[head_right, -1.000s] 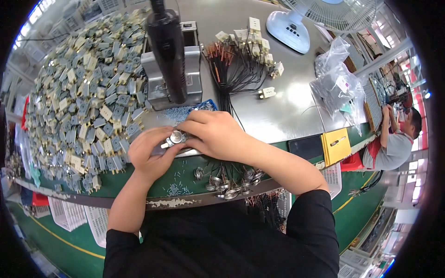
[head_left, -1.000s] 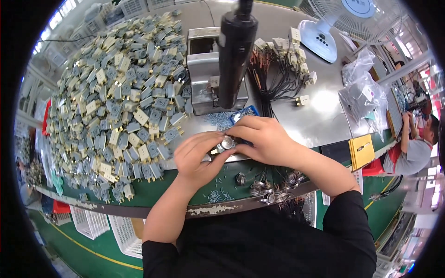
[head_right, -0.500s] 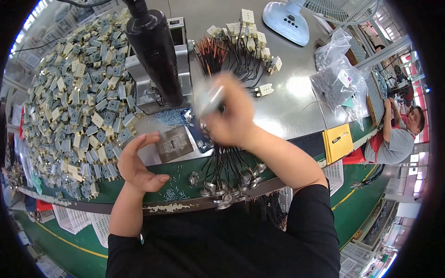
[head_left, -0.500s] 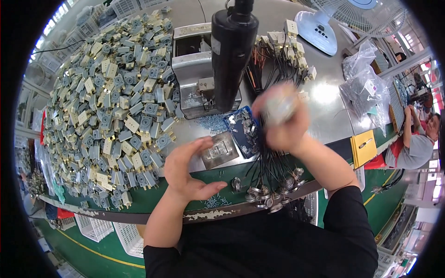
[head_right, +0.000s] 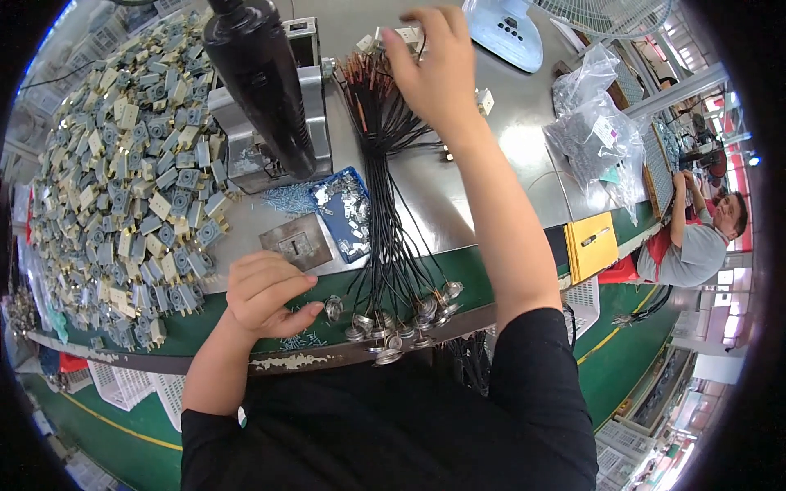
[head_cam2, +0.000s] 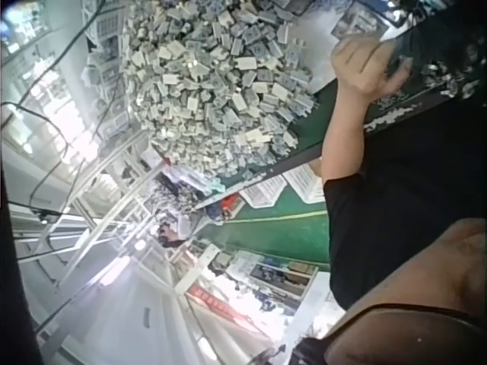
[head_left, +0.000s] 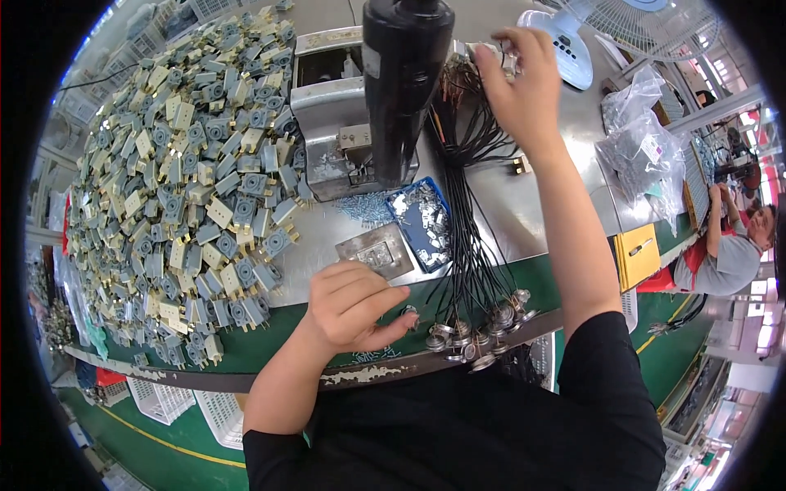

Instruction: Assembling small electronic components with wiring using a power tool on a factory production line.

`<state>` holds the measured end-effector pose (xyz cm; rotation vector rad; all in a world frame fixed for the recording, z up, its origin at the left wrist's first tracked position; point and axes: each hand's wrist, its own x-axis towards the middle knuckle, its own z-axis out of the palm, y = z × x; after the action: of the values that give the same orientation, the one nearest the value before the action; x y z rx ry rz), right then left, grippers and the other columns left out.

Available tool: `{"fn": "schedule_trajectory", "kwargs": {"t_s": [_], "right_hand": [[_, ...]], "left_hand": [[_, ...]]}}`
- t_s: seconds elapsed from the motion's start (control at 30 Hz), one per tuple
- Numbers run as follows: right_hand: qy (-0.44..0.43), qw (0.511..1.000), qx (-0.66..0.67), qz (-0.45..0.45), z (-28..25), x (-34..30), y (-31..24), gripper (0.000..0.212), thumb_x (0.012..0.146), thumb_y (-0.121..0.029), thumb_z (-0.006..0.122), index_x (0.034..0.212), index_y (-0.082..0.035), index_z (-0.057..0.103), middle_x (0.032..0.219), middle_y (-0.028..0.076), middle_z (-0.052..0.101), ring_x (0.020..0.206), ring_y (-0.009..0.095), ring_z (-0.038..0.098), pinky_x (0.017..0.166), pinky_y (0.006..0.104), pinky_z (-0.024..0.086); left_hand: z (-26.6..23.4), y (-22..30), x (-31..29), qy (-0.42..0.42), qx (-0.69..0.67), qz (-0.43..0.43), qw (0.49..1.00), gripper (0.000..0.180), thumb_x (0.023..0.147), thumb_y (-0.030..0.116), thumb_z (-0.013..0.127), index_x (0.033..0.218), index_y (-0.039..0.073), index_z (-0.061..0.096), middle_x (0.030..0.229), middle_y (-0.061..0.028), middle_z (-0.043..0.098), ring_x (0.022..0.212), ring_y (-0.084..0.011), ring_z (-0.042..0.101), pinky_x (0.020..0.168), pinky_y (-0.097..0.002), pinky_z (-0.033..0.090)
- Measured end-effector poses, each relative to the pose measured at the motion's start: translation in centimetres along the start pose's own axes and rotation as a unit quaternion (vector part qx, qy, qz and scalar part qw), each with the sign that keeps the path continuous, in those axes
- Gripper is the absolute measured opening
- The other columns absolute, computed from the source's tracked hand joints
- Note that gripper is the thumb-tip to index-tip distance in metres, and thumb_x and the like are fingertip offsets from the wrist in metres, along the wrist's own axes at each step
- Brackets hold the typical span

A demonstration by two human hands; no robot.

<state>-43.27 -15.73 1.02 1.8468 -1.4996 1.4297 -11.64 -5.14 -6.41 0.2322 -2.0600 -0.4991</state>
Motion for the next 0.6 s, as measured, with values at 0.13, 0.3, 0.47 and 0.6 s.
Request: {"fn": "schedule_trajectory", "kwargs": {"t_s": [0.13,0.3,0.47,0.6], "right_hand": [[-0.317,0.942,0.055,0.097,-5.9,-4.1,-3.8,0.02,0.095,-0.015,0.072,0.089,0.004,0.066,0.068,0.013,0.059,0.062,0.027,0.057,0.061,0.0384,0.046],[-0.437,0.875,0.055,0.2,-6.8,-8.8,-5.4,0.022,0.095,-0.016,0.068,0.088,0.005,0.063,0.072,0.023,0.063,0.068,0.041,0.063,0.064,0.0459,0.048],[-0.405,0.901,-0.07,0.137,-5.0,-9.7,-4.9,0.023,0.093,-0.017,0.065,0.088,0.005,0.064,0.076,0.026,0.066,0.075,0.045,0.068,0.07,0.0523,0.053],[-0.442,0.879,-0.164,0.073,-4.3,-9.1,-6.1,0.022,0.09,-0.017,0.066,0.083,0.004,0.066,0.077,0.026,0.069,0.077,0.045,0.07,0.074,0.0537,0.058]], "left_hand": [[0.1,0.1,-0.1,0.013,-0.002,-0.003,1.0,0.027,0.071,0.015,0.089,0.092,0.006,0.073,0.075,-0.0039,0.066,0.062,-0.0209,0.066,0.06,-0.0323,0.054],[0.6,0.8,0.1,-0.017,-0.019,-0.007,1.0,0.024,0.072,0.013,0.087,0.09,0.004,0.074,0.072,-0.0057,0.066,0.06,-0.0225,0.065,0.057,-0.0336,0.053],[1.4,1.5,0.6,-0.038,-0.046,-0.018,0.998,0.024,0.072,0.012,0.087,0.09,0.005,0.073,0.071,-0.0057,0.064,0.058,-0.023,0.063,0.055,-0.0331,0.049],[1.2,1.7,0.5,-0.038,-0.042,-0.032,0.998,0.024,0.073,0.014,0.089,0.089,0.008,0.072,0.073,-0.0032,0.066,0.059,-0.021,0.063,0.055,-0.0327,0.05]]}}
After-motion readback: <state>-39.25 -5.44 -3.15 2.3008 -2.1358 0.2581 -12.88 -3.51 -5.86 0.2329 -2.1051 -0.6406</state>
